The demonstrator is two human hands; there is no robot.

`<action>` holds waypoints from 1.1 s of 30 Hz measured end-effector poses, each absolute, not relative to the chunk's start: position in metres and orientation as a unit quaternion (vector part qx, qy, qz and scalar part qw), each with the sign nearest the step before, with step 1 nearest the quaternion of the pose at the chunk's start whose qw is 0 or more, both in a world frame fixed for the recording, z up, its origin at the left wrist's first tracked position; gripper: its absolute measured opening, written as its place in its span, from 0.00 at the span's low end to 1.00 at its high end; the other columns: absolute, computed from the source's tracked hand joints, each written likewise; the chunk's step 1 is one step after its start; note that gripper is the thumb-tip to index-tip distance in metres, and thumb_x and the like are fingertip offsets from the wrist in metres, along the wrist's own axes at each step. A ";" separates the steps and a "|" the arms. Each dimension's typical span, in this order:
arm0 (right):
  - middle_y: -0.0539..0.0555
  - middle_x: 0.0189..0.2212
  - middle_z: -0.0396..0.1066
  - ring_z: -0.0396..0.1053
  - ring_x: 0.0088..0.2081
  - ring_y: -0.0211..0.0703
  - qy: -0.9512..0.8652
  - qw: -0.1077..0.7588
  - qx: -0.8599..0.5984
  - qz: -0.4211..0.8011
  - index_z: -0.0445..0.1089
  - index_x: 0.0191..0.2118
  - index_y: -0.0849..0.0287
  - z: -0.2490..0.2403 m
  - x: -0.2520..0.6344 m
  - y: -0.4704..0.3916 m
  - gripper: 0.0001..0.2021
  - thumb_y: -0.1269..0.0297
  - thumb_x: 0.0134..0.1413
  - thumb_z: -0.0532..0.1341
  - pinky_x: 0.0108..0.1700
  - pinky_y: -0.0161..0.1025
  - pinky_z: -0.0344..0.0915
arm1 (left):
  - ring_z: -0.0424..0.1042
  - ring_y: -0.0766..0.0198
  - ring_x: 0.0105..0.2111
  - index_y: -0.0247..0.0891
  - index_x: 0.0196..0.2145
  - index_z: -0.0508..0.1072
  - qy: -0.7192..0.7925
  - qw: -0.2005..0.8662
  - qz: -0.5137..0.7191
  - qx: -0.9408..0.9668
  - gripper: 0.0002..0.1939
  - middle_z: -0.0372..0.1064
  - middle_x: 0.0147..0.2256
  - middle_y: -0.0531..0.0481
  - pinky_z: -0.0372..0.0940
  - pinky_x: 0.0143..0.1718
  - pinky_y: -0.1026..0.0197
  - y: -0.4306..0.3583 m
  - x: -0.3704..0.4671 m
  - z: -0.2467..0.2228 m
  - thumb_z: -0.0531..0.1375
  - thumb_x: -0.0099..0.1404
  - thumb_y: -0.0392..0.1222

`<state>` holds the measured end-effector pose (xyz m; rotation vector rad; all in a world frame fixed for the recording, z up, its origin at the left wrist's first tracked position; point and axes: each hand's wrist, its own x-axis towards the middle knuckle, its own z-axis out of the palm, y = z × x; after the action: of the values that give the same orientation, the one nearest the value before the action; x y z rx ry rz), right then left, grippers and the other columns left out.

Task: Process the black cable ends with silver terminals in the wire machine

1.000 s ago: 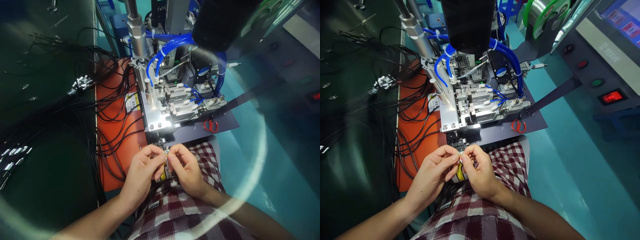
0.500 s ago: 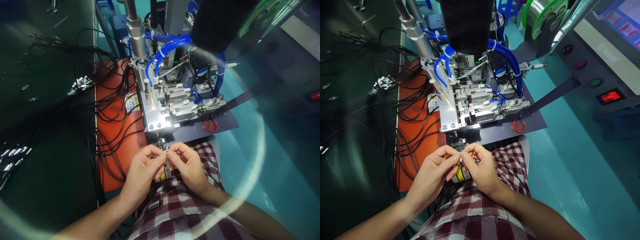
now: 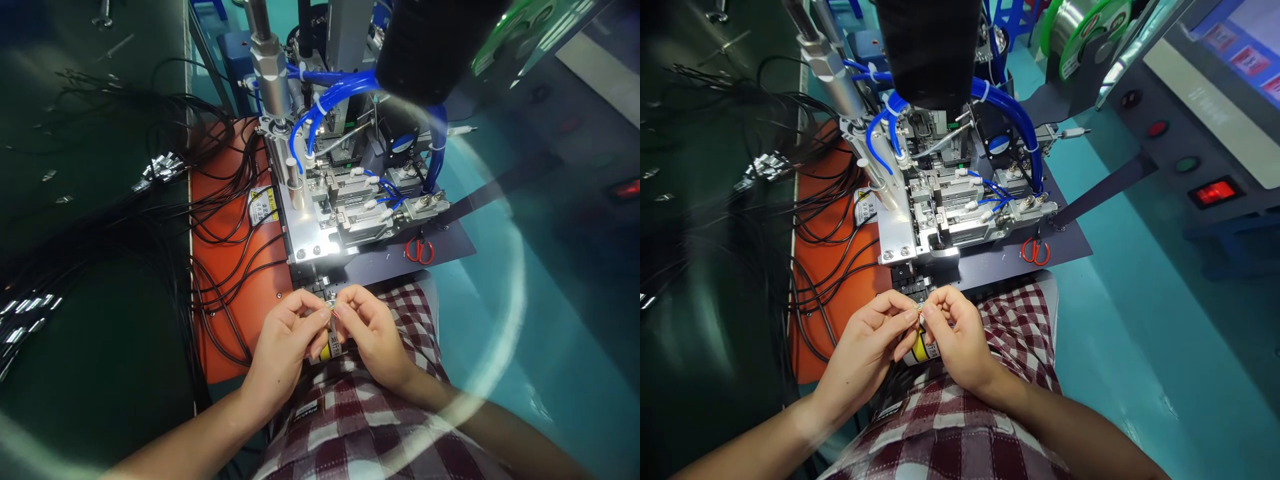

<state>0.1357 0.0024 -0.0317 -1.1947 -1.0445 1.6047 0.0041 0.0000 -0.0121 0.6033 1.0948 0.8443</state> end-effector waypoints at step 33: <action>0.44 0.19 0.58 0.52 0.19 0.31 -0.430 0.417 -0.529 0.601 0.62 0.26 0.58 -0.038 0.148 0.030 0.12 0.57 0.54 0.60 0.21 0.32 0.53 | 0.67 0.67 0.28 0.38 0.36 0.72 0.578 0.467 0.331 0.582 0.04 0.67 0.30 0.51 0.62 0.30 0.67 0.016 -0.012 -0.011 0.58 0.63 0.37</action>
<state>0.1476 0.0303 -0.0379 -1.3281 -1.0793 1.5093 -0.0125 0.0165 -0.0110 1.4283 1.4176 0.8115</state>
